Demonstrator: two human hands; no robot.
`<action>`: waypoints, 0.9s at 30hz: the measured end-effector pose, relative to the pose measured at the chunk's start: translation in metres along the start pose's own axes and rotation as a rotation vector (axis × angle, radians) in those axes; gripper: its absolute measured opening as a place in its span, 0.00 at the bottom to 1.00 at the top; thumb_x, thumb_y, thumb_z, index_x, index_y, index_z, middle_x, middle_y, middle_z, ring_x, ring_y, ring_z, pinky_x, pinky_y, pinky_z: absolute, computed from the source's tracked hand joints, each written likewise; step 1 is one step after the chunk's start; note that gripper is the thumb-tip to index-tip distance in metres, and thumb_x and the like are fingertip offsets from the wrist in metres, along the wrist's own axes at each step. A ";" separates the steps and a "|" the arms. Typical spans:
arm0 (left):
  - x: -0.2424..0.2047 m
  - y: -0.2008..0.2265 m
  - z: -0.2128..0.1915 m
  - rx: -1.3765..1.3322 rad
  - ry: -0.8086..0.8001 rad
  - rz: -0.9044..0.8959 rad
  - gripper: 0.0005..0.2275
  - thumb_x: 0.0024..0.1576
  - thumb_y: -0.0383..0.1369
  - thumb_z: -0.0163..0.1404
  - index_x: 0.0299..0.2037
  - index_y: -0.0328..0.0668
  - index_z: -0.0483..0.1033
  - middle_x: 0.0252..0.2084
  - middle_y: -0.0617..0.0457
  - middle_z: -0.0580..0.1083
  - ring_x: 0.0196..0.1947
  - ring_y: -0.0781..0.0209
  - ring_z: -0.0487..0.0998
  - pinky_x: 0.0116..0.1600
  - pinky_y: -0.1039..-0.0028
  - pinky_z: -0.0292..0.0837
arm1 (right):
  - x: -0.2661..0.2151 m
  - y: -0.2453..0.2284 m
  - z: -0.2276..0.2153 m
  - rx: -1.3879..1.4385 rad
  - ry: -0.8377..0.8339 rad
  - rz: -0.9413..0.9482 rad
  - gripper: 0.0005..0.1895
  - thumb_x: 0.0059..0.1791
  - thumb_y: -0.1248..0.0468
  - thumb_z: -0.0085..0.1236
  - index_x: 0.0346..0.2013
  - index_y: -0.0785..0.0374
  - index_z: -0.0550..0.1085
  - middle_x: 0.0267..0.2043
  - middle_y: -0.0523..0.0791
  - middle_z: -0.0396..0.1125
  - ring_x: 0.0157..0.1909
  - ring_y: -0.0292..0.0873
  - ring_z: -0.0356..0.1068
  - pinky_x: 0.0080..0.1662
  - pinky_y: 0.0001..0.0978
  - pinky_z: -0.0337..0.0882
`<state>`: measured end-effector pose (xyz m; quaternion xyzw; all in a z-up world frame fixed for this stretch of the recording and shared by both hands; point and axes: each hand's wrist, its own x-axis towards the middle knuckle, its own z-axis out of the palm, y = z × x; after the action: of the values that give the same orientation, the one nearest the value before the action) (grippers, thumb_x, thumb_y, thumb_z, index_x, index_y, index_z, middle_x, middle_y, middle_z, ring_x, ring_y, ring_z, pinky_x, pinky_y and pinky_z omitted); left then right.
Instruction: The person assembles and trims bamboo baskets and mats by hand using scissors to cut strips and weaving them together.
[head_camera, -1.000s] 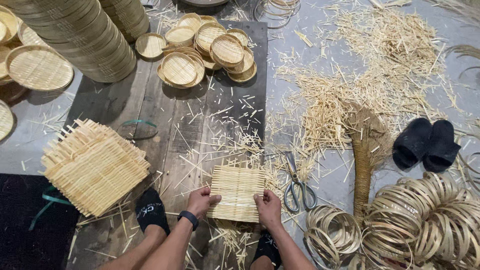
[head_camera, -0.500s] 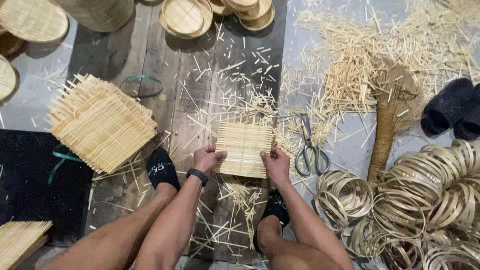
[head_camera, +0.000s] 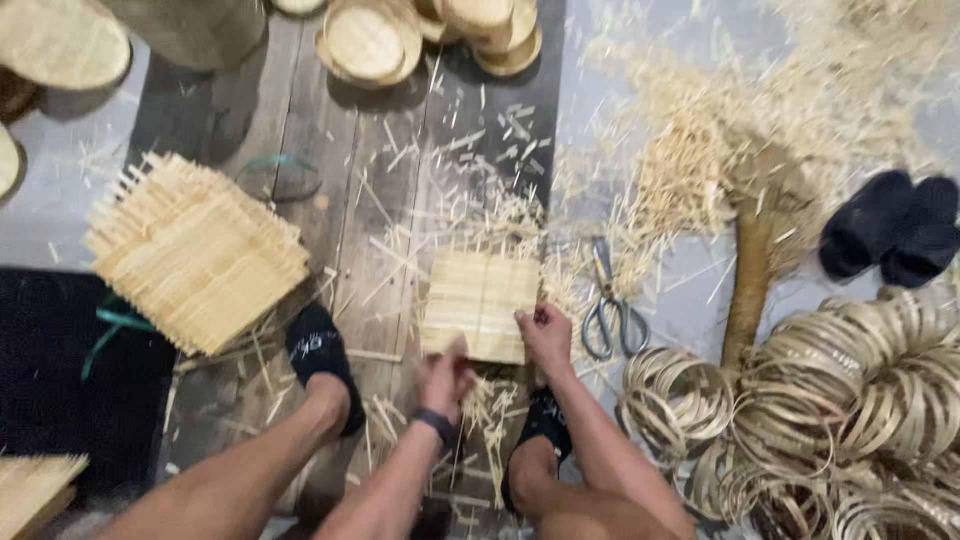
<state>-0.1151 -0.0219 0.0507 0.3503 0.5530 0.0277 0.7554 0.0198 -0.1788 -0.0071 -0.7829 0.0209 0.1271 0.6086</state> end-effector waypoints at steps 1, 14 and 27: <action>-0.004 -0.007 0.007 -0.093 -0.055 -0.082 0.16 0.52 0.27 0.60 0.48 0.37 0.70 0.46 0.44 0.77 0.39 0.55 0.79 0.46 0.65 0.81 | 0.001 -0.001 0.000 -0.104 0.021 0.008 0.12 0.46 0.66 0.66 0.41 0.70 0.79 0.30 0.43 0.74 0.30 0.33 0.70 0.35 0.26 0.71; 0.079 -0.070 0.004 -0.316 -0.189 -0.102 0.04 0.57 0.26 0.54 0.41 0.36 0.75 0.35 0.49 0.75 0.36 0.55 0.78 0.47 0.62 0.81 | -0.008 -0.027 -0.009 0.045 0.000 0.016 0.23 0.45 0.61 0.67 0.51 0.69 0.72 0.40 0.49 0.75 0.40 0.39 0.74 0.43 0.30 0.75; 0.021 -0.079 0.008 -0.062 -0.270 -0.286 0.09 0.56 0.36 0.56 0.40 0.42 0.74 0.32 0.52 0.74 0.33 0.58 0.77 0.40 0.66 0.78 | -0.129 -0.009 -0.227 -1.258 0.569 0.027 0.61 0.25 0.55 0.75 0.69 0.75 0.61 0.65 0.65 0.60 0.64 0.64 0.60 0.63 0.48 0.59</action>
<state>-0.1272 -0.0762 -0.0097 0.2453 0.4898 -0.1101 0.8294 -0.0637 -0.4093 0.0816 -0.9898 0.1119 -0.0878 0.0080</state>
